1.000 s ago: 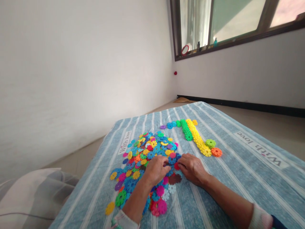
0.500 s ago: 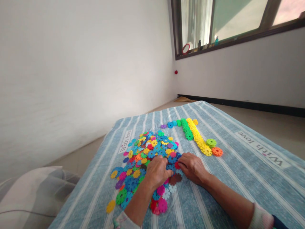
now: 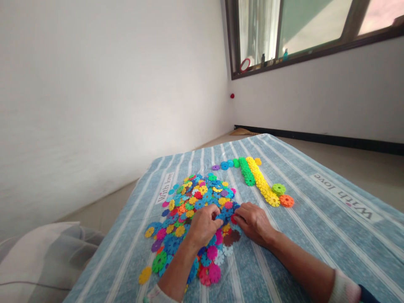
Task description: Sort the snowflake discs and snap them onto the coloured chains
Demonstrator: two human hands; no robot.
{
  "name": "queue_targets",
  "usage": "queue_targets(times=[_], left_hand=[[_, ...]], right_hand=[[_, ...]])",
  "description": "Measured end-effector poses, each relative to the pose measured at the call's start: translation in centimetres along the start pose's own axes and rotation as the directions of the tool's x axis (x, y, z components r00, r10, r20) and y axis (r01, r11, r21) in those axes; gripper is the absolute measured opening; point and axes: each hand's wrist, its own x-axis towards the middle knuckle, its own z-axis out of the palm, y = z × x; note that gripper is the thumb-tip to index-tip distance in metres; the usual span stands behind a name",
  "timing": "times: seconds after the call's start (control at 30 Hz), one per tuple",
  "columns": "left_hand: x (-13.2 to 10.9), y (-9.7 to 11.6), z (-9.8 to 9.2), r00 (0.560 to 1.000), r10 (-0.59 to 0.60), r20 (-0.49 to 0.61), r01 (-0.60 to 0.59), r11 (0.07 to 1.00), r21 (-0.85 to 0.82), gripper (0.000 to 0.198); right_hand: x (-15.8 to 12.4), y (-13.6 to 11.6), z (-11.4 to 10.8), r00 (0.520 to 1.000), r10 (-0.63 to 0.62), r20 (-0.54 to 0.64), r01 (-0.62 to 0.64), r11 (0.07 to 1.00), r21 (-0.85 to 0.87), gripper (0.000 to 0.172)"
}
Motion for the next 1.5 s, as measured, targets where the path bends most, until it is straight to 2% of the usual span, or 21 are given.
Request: queue_targets(times=[0.13,0.3,0.37,0.6,0.83,0.9,1.0,1.07,1.13,1.27,1.4,1.5], left_hand=[[0.3,-0.1,0.3,0.997,0.06,-0.04,-0.061,0.998,-0.024,0.004],[0.2,0.6,0.7,0.989,0.147,-0.019,-0.147,0.987,-0.064,0.006],[0.0,0.7,0.7,0.989,0.141,-0.039,-0.144,0.987,-0.076,0.006],[-0.2,0.0,0.5,0.988,0.085,-0.131,-0.099,0.99,-0.097,0.003],[-0.1,0.0,-0.1,0.98,-0.008,-0.2,-0.02,0.99,-0.139,0.004],[0.0,-0.1,-0.1,0.975,-0.017,-0.223,-0.017,0.989,-0.148,0.005],[0.2,-0.6,0.1,0.963,-0.042,-0.266,-0.011,0.981,-0.194,0.006],[0.4,-1.0,0.4,0.955,-0.076,-0.286,0.002,0.968,-0.25,0.006],[0.5,-1.3,0.6,0.951,-0.104,-0.291,0.008,0.95,-0.313,0.008],[0.5,-1.1,0.9,0.966,-0.134,-0.221,0.023,0.895,-0.445,0.018],[0.0,-0.1,1.0,0.977,-0.195,-0.087,0.117,0.83,-0.546,0.034],[-0.4,0.4,1.1,0.976,-0.21,-0.063,0.148,0.842,-0.519,0.04]], right_hand=[[0.1,-0.3,0.2,1.0,-0.006,-0.016,0.006,1.0,-0.028,0.017],[0.3,-0.7,0.1,1.0,0.0,-0.006,0.0,0.997,-0.073,0.01],[0.4,-1.0,0.2,1.0,-0.004,0.007,0.005,0.993,-0.12,0.005],[1.1,-1.7,0.7,0.998,-0.024,0.055,0.037,0.967,-0.252,0.007],[0.9,-1.5,0.9,0.987,-0.14,0.075,0.156,0.944,-0.289,0.005],[0.8,-1.4,0.9,0.987,-0.157,0.036,0.161,0.954,-0.253,0.005],[0.7,-1.2,0.8,0.99,-0.128,-0.063,0.118,0.982,-0.148,0.016],[0.7,-1.3,0.7,0.992,-0.058,-0.109,0.058,0.998,-0.008,0.023],[0.8,-1.6,0.5,0.996,0.038,-0.086,-0.021,0.982,0.189,0.027],[1.0,-2.5,0.1,0.983,0.171,0.058,-0.177,0.849,0.498,0.032],[1.3,-2.8,0.0,0.948,0.305,0.097,-0.298,0.734,0.61,0.032],[1.4,-2.6,0.2,0.899,0.411,0.151,-0.396,0.616,0.681,0.03]])
